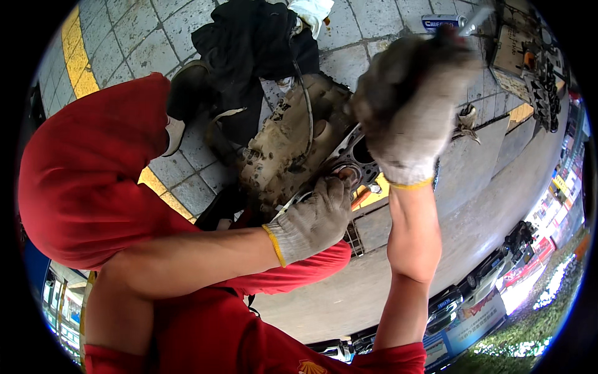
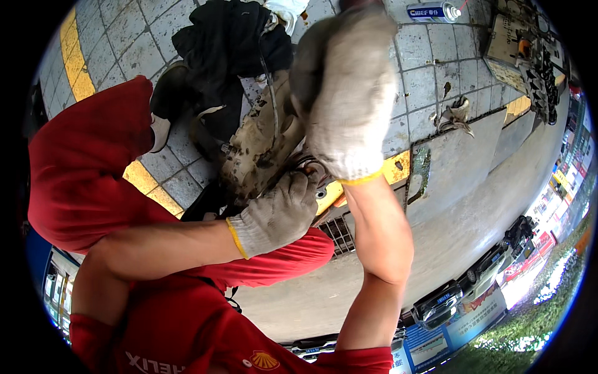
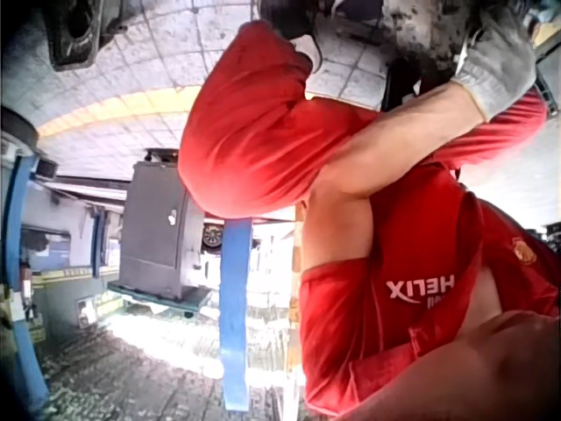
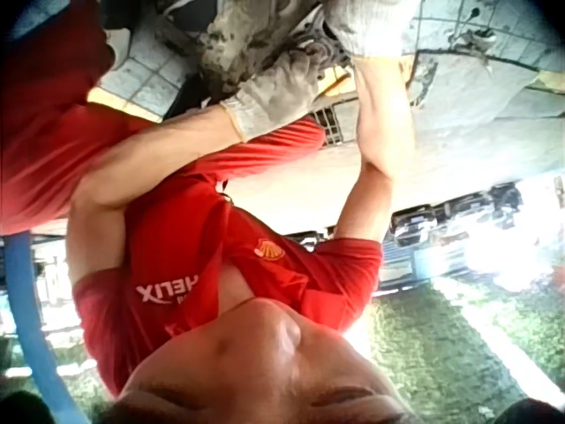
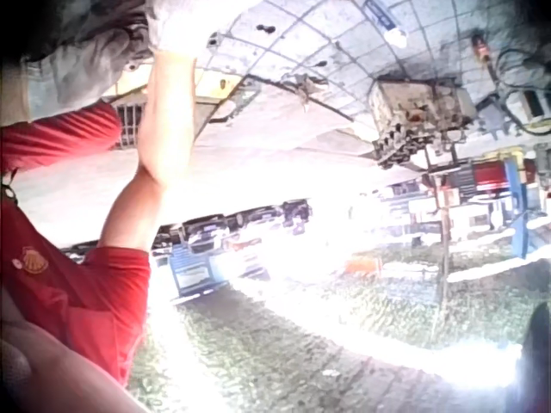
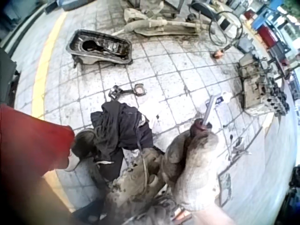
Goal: The person sits on the floor of a garage and removes piston rings from an engine block. They use a screwdriver to pry the rings loose and a hammer to tap the tool, working on each cylinder sequentially.
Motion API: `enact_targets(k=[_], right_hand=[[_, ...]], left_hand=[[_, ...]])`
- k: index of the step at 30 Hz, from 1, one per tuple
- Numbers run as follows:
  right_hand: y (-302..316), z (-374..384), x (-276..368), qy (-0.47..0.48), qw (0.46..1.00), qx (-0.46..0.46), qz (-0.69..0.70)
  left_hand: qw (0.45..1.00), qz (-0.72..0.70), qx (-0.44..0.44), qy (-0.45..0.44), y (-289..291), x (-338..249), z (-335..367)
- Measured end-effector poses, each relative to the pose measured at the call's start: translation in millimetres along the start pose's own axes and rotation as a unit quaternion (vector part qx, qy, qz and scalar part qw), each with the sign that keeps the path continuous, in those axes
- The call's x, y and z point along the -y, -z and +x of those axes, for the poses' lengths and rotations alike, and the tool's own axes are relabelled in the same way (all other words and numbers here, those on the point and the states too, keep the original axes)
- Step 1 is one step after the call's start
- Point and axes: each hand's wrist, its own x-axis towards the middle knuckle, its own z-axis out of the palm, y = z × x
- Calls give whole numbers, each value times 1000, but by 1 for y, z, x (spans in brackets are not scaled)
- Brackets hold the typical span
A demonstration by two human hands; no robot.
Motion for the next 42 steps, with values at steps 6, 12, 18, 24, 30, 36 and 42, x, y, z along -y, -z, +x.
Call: enact_targets(k=[6,12,18,24,30,36,42], right_hand=[[14,-17,-8,-49,999,-4,15],[5,-15,-21,-47,998,-30,-40],[29,-10,13,-24,995,88,-42],[57,-28,34,98,990,96,24],[63,-70,38,126,991,-40,12],[86,-133,47,199,960,-198,-9],[111,-223,33,187,903,-385,28]], left_hand=[[1000,-3,11,3,0,0,-3],[998,34,-12,-54,-5,4,-3],[998,-55,26,4,-2,-1,-3],[998,10,-47,48,-4,-3,-2],[995,43,-89,-2,1,7,-6],[997,31,-4,-73,19,17,2],[970,60,128,-200,22,24,20]])
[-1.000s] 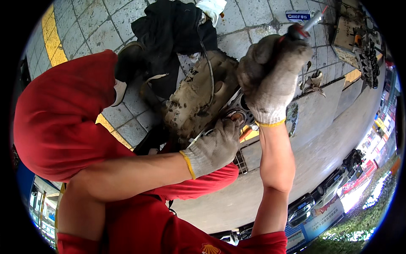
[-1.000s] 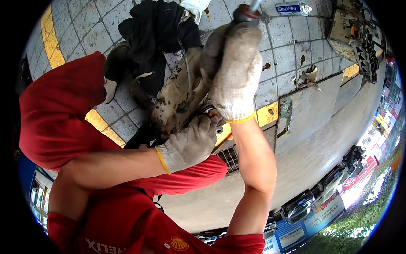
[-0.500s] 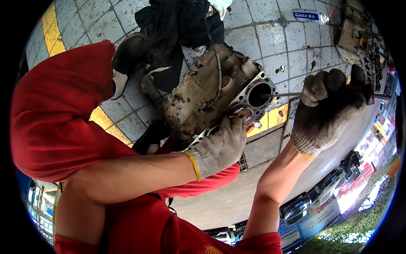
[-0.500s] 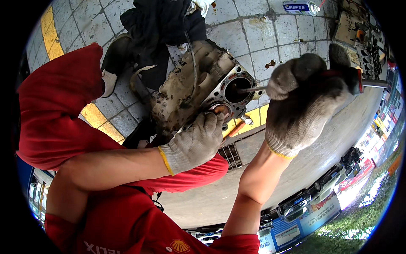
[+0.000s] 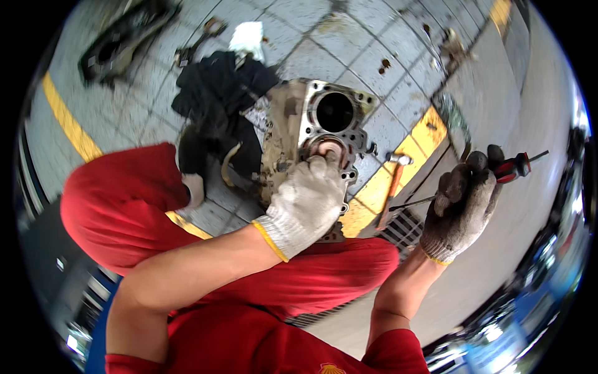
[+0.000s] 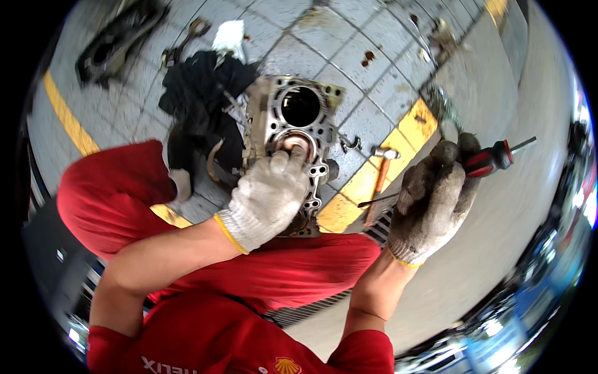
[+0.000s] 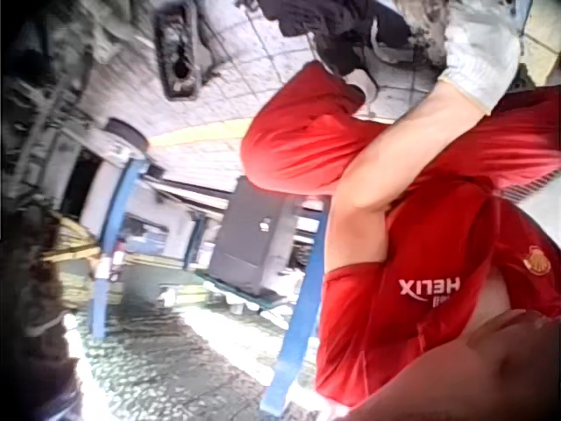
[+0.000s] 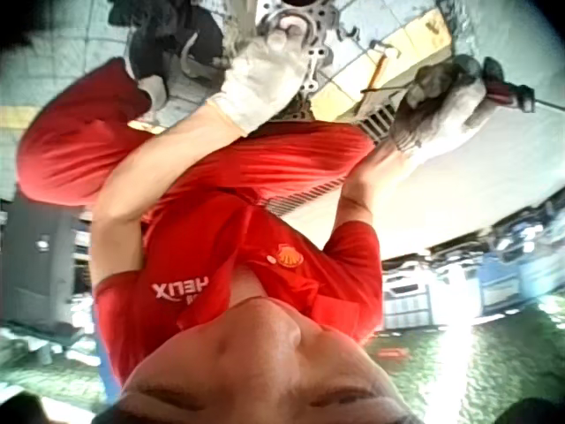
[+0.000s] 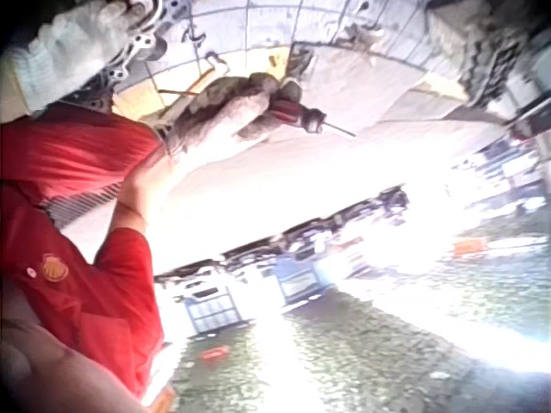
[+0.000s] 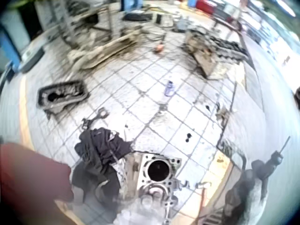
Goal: The person sits on the floor of a garage and removes piston rings from an engine block. They use a screwdriver to pry the rings loose and a hammer to tap the tool, working on each cylinder sequentially.
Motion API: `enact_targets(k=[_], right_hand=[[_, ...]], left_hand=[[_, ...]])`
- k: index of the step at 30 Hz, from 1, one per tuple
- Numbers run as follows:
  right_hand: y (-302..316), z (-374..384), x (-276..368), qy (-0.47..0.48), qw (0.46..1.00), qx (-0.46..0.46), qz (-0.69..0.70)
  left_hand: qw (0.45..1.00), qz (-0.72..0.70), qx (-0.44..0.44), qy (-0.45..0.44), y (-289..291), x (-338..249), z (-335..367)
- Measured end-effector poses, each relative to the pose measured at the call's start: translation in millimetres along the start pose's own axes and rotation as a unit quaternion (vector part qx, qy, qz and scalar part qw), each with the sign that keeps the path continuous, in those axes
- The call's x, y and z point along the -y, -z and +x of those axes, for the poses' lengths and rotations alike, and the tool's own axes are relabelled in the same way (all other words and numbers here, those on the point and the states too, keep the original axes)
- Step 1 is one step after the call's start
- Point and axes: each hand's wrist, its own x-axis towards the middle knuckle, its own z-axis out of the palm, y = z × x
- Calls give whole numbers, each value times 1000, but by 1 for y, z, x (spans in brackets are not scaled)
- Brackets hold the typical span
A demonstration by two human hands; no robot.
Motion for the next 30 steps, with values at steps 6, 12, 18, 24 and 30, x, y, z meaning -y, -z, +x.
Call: enact_targets(k=[6,12,18,24,30], right_hand=[[90,-32,-63,-77,936,-168,301],[85,-63,-68,-66,917,-220,325],[104,-85,-97,208,939,-193,-194],[84,-83,-81,34,944,-222,241],[85,-76,-62,5,982,-189,-15]], left_hand=[[980,74,102,-151,43,9,26],[965,123,122,-196,49,4,34],[959,147,92,-223,40,4,29],[962,122,97,-225,42,0,35],[963,101,98,-230,42,9,35]])
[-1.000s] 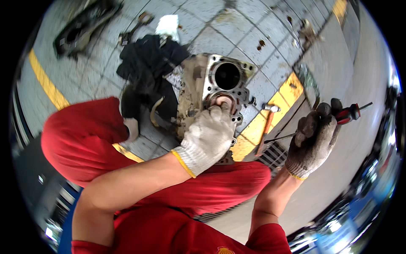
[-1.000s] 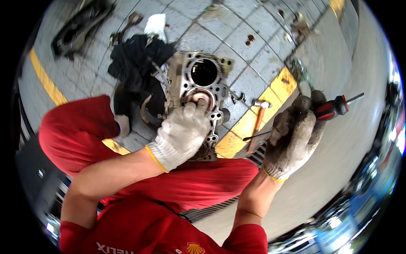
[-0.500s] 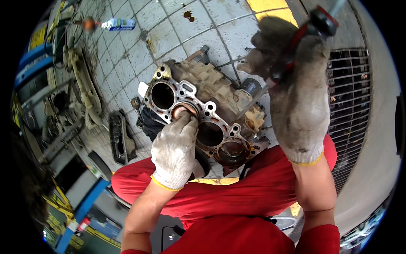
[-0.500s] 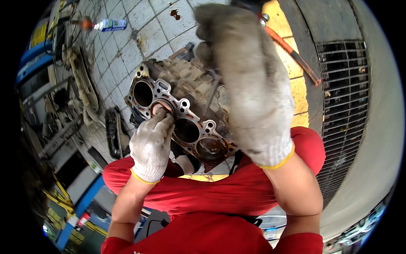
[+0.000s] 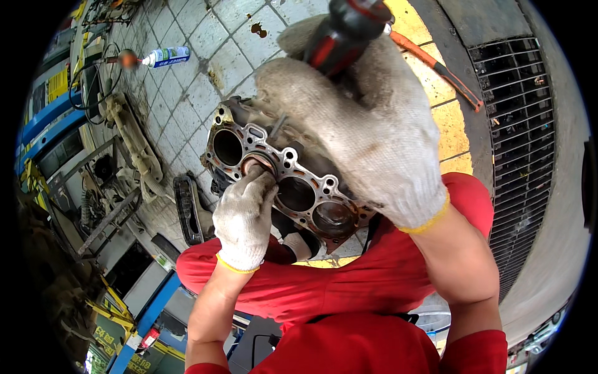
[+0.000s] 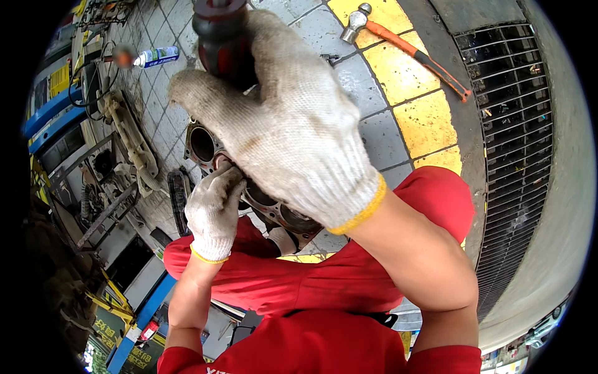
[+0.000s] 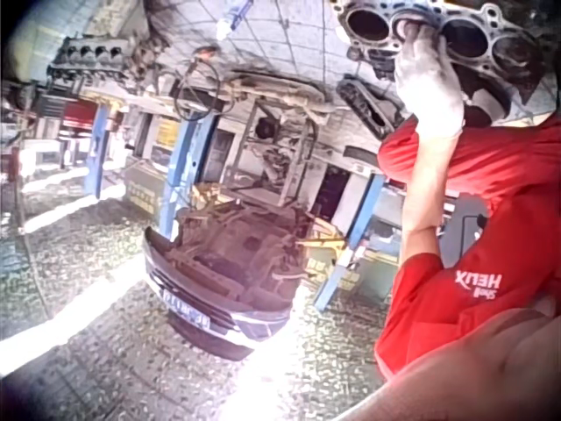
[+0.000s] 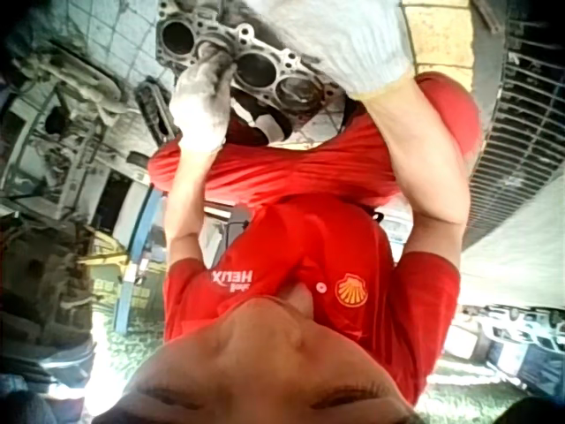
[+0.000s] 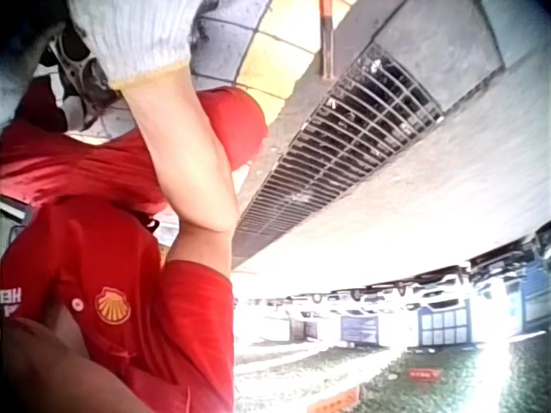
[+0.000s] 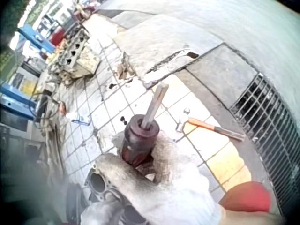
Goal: The person sits on the floor of a garage and removes piston rings from an engine block. They use a screwdriver to pry the rings loose and a hammer to tap the tool, working on each cylinder sequentially.
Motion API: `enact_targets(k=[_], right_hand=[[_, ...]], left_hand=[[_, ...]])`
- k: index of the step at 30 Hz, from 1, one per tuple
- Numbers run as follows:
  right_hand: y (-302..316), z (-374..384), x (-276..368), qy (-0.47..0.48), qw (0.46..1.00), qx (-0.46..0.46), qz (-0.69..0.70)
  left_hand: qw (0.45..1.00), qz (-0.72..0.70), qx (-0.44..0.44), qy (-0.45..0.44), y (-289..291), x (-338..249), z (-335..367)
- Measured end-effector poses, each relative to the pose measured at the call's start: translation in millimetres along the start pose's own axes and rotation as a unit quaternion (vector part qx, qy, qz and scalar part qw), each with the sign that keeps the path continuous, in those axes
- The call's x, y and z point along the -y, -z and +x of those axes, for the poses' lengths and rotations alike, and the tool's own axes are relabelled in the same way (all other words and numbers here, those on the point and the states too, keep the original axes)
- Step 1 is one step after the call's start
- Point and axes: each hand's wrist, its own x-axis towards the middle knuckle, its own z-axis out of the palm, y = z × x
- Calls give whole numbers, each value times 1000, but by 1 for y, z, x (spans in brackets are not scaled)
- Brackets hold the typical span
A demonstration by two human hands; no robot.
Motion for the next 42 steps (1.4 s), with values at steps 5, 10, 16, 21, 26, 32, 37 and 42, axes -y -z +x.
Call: enact_targets(k=[5,10,16,21,26,32,37,42], right_hand=[[-10,-5,2,69,997,-8,-44],[-25,-17,22,-81,995,10,52],[-34,-49,31,-75,995,-12,60],[-61,-82,47,-40,998,-48,16],[-90,-121,59,-31,996,-43,-77],[-140,-126,65,-7,979,-5,-204],[-178,-105,40,8,927,21,-375],[-164,-112,-18,-31,880,76,-467]], left_hand=[[998,9,38,-47,16,2,4],[987,10,130,-92,35,12,11],[978,-46,134,-152,47,30,15],[970,-44,111,-211,50,60,12],[947,-123,52,-293,37,96,17],[927,-137,22,-347,11,132,22],[909,-196,-29,-367,-12,154,28],[875,-311,21,-371,-36,165,47]])
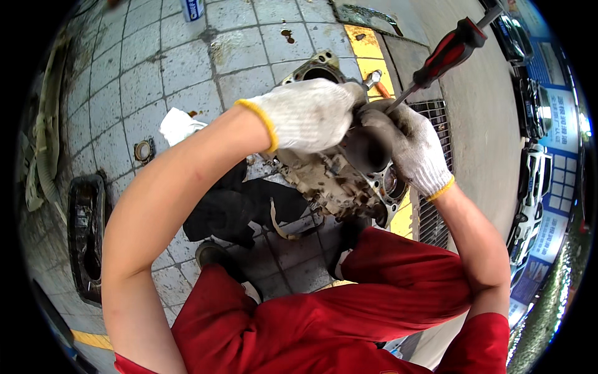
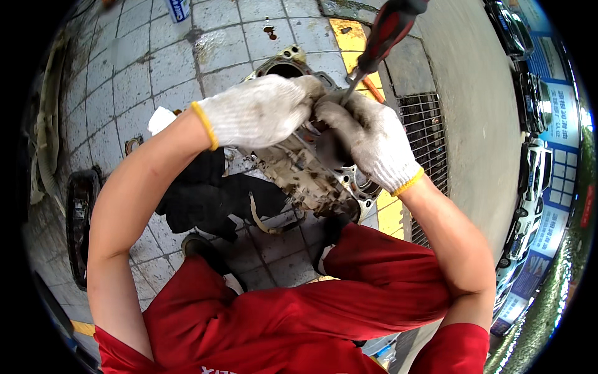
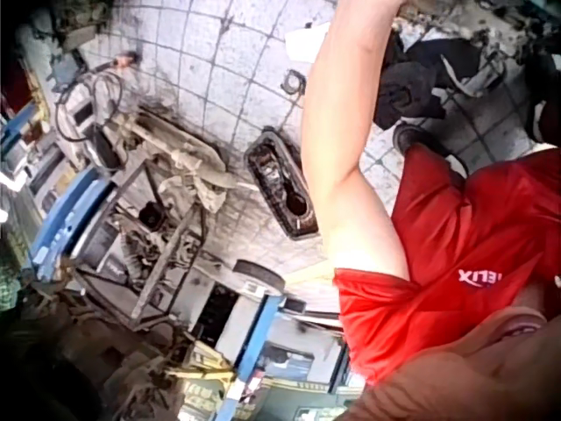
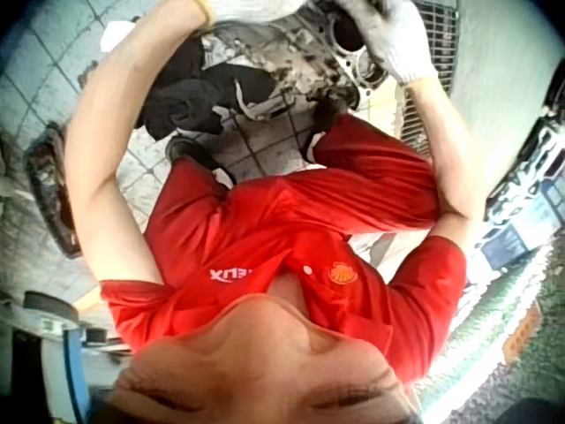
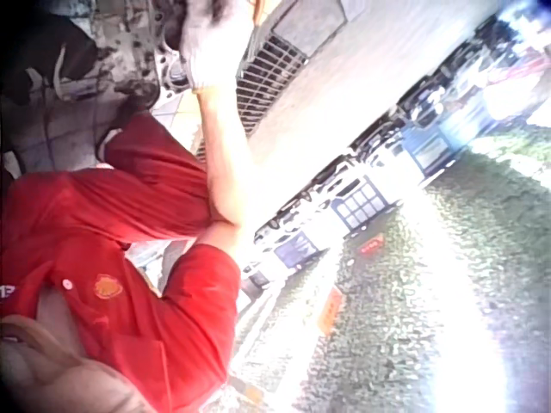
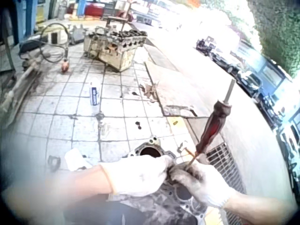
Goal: The person sits on the floor of a garage and removes piston rings from an engine block. They use a screwdriver to pry the rings loose and a hammer to tap the tool, working on each cylinder sequentially.
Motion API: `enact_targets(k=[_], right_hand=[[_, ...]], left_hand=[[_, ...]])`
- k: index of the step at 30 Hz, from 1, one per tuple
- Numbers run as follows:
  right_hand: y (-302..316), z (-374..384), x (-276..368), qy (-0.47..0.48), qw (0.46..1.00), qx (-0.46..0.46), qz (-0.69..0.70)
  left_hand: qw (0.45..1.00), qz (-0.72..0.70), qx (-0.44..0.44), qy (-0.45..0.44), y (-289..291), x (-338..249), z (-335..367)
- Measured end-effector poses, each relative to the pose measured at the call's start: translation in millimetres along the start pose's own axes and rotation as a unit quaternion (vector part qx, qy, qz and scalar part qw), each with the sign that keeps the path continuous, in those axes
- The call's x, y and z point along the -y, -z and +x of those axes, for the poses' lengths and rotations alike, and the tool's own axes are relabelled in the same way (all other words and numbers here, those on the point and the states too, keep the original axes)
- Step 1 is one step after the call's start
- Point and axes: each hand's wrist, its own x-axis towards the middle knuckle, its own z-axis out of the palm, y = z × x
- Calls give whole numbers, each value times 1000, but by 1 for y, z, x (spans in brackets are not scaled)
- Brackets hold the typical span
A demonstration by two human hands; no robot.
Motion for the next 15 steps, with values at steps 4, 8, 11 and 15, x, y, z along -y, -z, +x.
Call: enact_targets(k=[4,8,11,15], right_hand=[[-15,0,-9,-17,994,-69,78],[-19,2,14,27,999,-45,14],[-24,3,12,38,998,-39,7],[-30,4,13,62,997,-35,-23]], left_hand=[[977,43,-127,-165,4,17,-4],[863,166,-369,-301,46,-9,-7],[769,244,-491,-329,59,-22,-10],[888,136,-361,-248,57,-17,-12]])
